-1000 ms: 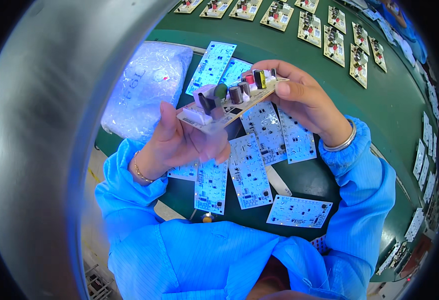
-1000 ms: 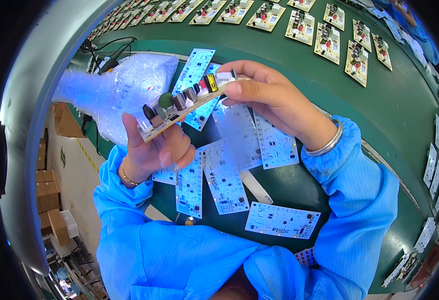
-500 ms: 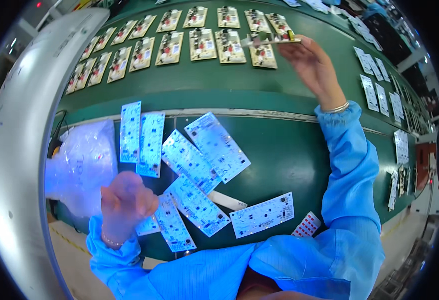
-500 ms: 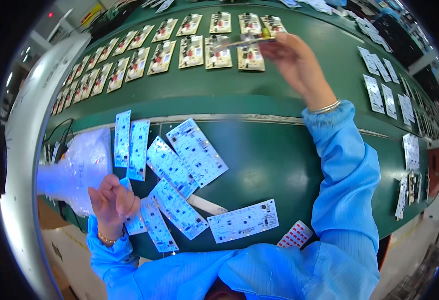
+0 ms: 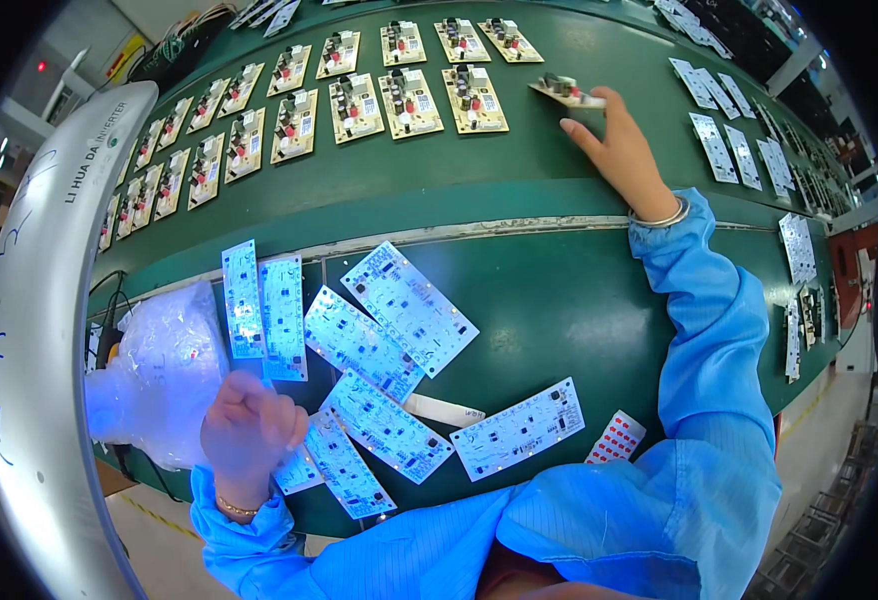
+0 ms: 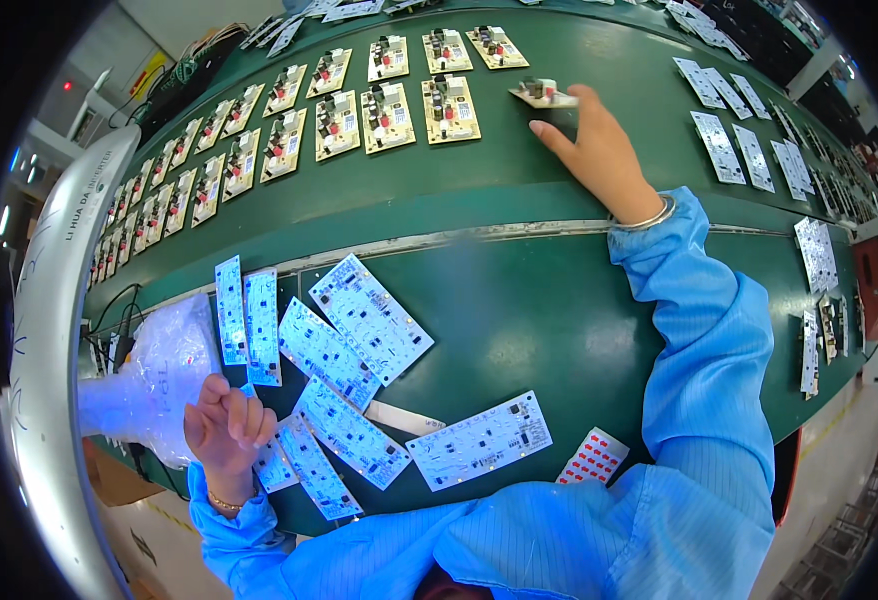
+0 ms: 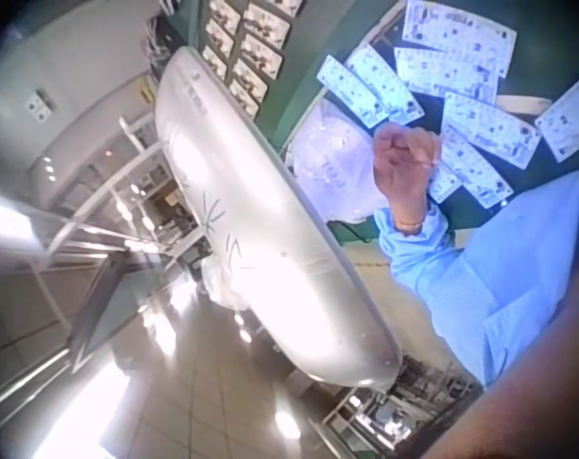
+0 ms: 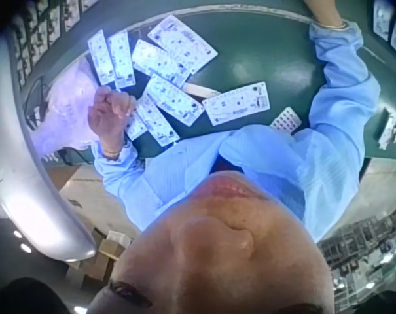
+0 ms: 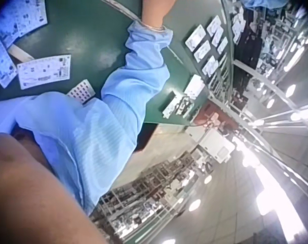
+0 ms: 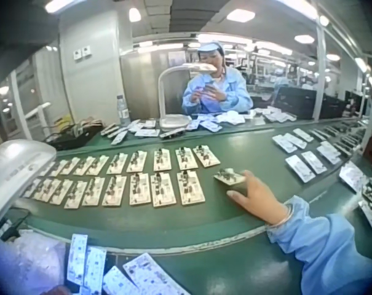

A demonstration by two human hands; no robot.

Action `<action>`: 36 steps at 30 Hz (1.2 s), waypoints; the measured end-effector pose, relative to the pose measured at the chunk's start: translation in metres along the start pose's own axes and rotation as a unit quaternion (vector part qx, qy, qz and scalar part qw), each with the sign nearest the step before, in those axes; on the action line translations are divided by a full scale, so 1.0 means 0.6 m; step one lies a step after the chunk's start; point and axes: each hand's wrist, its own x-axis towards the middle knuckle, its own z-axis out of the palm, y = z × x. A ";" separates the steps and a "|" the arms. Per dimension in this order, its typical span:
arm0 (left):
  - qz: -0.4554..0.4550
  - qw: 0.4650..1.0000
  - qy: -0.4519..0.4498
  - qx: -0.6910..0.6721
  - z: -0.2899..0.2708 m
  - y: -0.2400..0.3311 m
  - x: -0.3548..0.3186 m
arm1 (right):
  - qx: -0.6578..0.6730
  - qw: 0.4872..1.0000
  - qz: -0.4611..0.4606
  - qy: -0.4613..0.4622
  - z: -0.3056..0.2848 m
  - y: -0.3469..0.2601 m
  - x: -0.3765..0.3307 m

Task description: Inspecting and sorting printed circuit boards on an assembly line conveyor.

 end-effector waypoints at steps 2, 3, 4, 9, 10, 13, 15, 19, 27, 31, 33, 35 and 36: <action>-0.004 1.000 -0.001 0.000 0.001 0.001 0.001 | -0.013 0.992 -0.046 -0.119 0.005 0.008 -0.008; -0.005 1.000 -0.001 0.001 0.002 0.002 0.001 | -0.017 0.989 -0.057 -0.137 0.009 0.013 -0.010; -0.008 1.000 -0.001 0.001 0.001 0.003 0.000 | -0.017 0.989 -0.055 -0.137 0.010 0.015 -0.009; -0.023 0.999 0.012 -0.022 0.001 0.002 -0.001 | -0.046 0.989 -0.065 -0.123 0.007 0.015 -0.006; -0.025 0.999 0.009 -0.021 0.002 0.002 -0.001 | -0.046 0.990 -0.062 -0.121 0.004 0.016 -0.006; -0.017 1.000 0.019 0.002 0.005 0.000 0.001 | -0.007 0.989 -0.020 -0.147 -0.006 0.032 0.003; -0.009 1.000 0.006 0.001 0.002 -0.001 0.002 | -0.062 0.997 -0.032 -0.025 -0.028 0.084 0.007; -0.011 0.999 0.036 0.022 0.016 0.003 0.000 | -0.250 0.966 0.025 0.053 -0.095 0.197 -0.003; 0.000 0.998 0.034 0.059 0.016 0.007 0.010 | -0.202 0.958 0.201 0.005 -0.131 0.341 -0.029; 0.010 0.998 0.042 0.055 0.018 0.005 0.010 | -0.211 0.932 0.293 -0.009 -0.129 0.271 -0.018; 0.034 0.991 0.005 0.132 0.020 0.002 0.016 | -0.104 0.980 0.107 0.130 -0.125 0.261 -0.020; 0.070 0.923 0.076 0.371 0.033 0.000 -0.003 | -0.017 0.992 -0.005 0.125 -0.084 0.175 -0.003; 0.100 0.793 0.141 0.584 0.039 0.003 -0.016 | 0.009 0.993 -0.067 0.096 -0.062 0.131 0.006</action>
